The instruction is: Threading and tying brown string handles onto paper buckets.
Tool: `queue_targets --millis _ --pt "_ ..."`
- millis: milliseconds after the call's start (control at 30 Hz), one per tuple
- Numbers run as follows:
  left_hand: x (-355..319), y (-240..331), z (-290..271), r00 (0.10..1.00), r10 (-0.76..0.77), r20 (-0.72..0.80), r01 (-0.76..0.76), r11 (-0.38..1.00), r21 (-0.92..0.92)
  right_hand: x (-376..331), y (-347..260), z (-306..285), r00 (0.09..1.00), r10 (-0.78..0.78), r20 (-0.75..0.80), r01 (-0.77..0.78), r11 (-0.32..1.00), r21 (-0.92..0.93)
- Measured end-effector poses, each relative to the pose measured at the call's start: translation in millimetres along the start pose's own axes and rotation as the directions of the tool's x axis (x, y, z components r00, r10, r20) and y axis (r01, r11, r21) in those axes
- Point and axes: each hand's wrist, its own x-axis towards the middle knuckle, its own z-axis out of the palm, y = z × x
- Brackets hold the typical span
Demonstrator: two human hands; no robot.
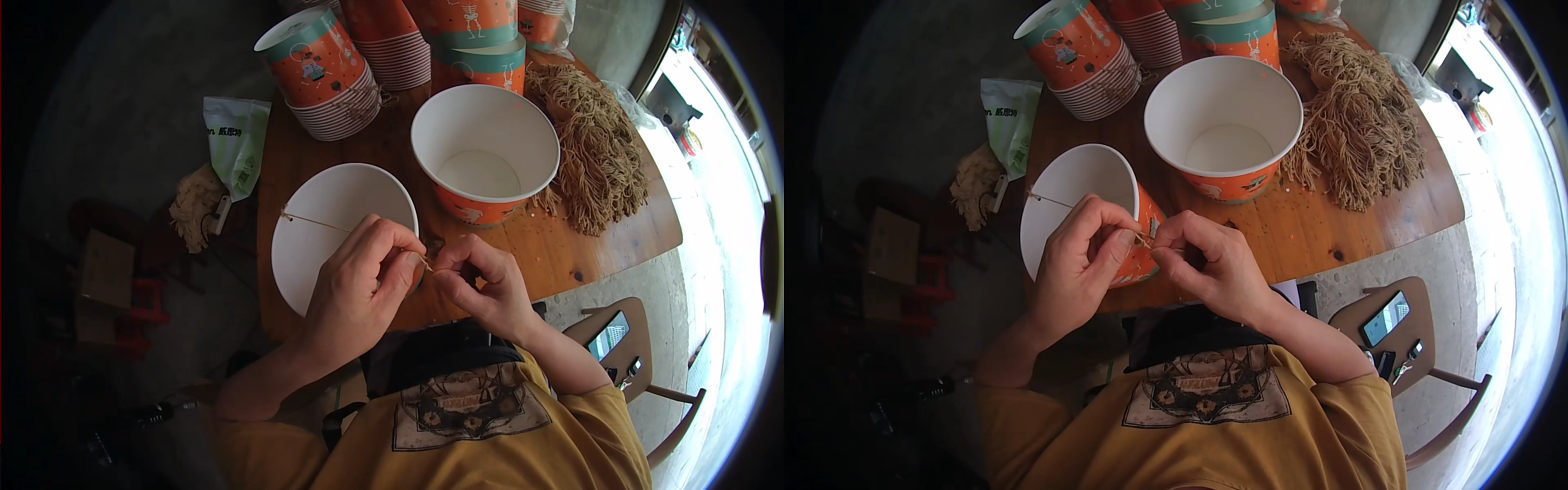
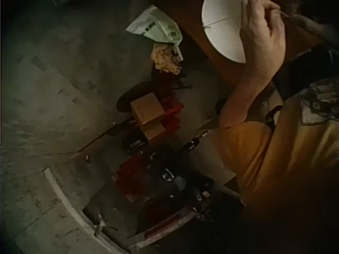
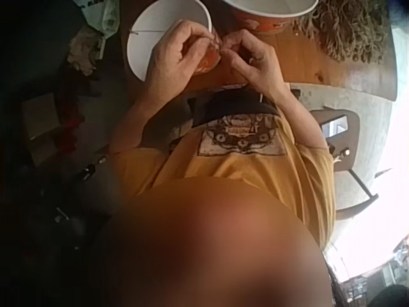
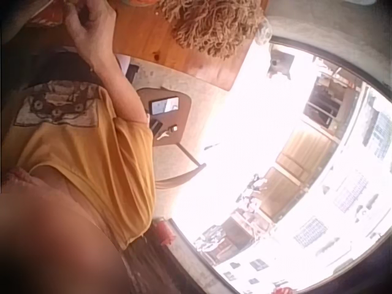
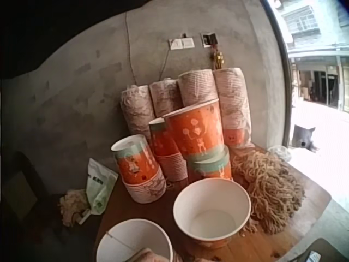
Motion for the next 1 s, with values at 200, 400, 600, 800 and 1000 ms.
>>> queue_targets --millis 200,400,600,800,1000 --pt "0 -1 -1 0.999 -0.026 0.023 0.027 0.998 -0.062 0 3 -1 0.995 -0.099 0.023 0.1 0.991 -0.084" --pt "4 -4 -5 1.0 0.024 0.001 -0.024 1.0 -0.002 -3 -2 -1 0.999 -0.052 -0.003 0.052 0.999 -0.004" --pt "-2 -3 -3 1.0 -0.013 0.025 0.013 1.0 -0.003 6 -15 -18 0.989 -0.135 -0.068 0.141 0.985 0.099" --pt "-2 11 6 0.981 0.188 -0.039 -0.18 0.972 0.149 19 -33 -18 0.965 -0.261 -0.002 0.261 0.965 0.012" --pt "-12 8 13 0.961 0.243 -0.131 -0.209 0.951 0.227 29 -43 -14 0.816 -0.559 0.15 0.577 0.763 -0.291"
